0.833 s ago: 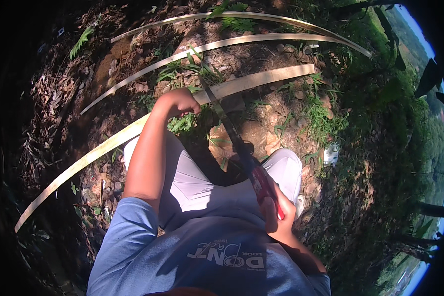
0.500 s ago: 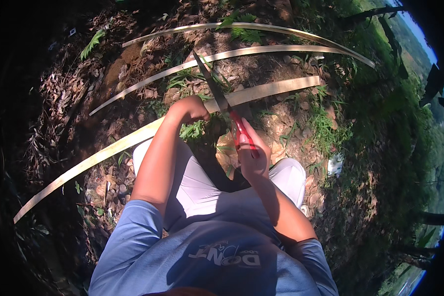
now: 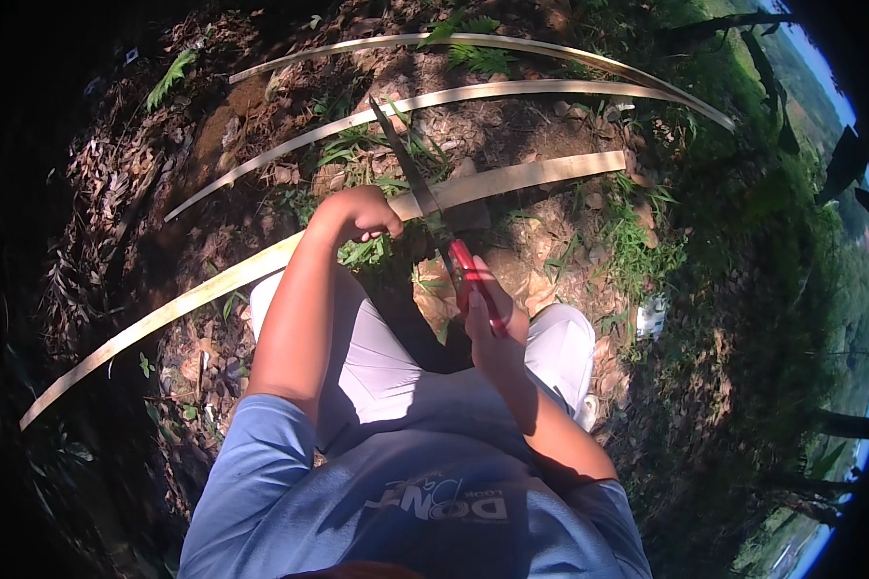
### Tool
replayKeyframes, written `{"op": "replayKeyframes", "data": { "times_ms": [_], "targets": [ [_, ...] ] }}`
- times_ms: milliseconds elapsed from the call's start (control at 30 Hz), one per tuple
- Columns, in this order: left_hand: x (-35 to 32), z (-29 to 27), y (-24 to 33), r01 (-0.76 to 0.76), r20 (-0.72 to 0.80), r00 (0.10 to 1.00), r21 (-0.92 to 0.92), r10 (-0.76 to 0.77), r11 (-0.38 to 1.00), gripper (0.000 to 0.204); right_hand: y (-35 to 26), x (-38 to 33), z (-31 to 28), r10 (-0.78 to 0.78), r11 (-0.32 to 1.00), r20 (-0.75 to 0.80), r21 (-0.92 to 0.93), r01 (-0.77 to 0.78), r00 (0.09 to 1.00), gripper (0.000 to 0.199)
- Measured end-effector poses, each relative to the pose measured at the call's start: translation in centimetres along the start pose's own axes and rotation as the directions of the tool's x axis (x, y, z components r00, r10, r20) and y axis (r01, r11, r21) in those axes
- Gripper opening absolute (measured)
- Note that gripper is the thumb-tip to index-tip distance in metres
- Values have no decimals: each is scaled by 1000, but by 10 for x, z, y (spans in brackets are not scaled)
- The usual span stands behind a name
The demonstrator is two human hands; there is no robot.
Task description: The person sits on the ground and uses red-handled shears to cut long, thin strips of bamboo. They hold the bamboo with their left hand and repeatedly snip sections off with the shears in their right hand, creating a pile of cut pieces on the ground.
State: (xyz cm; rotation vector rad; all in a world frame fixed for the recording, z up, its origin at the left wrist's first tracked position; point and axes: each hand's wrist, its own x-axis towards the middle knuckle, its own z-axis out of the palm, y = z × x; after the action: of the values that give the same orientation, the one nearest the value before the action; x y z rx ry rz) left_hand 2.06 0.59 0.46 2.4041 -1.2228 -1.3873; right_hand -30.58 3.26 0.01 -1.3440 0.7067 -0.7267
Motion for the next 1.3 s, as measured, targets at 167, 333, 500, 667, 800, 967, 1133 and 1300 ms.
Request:
{"op": "replayKeyframes", "data": {
  "times_ms": [167, 333, 500, 667, 800, 967, 1133, 1300],
  "targets": [
    [-5, 3, 6, -31, 28, 999, -69, 33, 997, 27, -33, -111, -50, 152, 979, -114, -117, -165, 982, 55],
    [3, 0, -2, -31, 48, 998, -174, 40, 984, 27, -41, -120, -48, 48, 968, -114, -239, -74, 992, 57],
    [-6, -3, -5, -115, 21, 992, -204, 122, 972, 22, -20, -51, -14, 37, 998, -116, -55, -44, 993, 50],
    [-23, -15, -20, -117, -7, 993, -265, 120, 957, 31, -6, -23, 1, -230, 923, 19, -314, 225, 973, 48],
    [-37, -14, -32, -170, -178, 978, -394, 106, 903, 32, -9, -7, 8, -260, 918, 61, -293, 266, 964, 48],
    [-34, -20, -31, -77, -148, 989, -396, 20, 915, 33, -3, 6, 10, -219, 943, 41, -248, 222, 975, 45],
    [-45, -2, -3, 20, -503, 855, 274, 125, 962, 42, 3, 11, 4, -225, 947, 8, -234, 220, 974, 45],
    [-61, 22, 10, 169, -617, 783, 343, 86, 924, 35, -10, 7, 3, -169, 965, 18, -199, 169, 985, 44]
  ]
}}
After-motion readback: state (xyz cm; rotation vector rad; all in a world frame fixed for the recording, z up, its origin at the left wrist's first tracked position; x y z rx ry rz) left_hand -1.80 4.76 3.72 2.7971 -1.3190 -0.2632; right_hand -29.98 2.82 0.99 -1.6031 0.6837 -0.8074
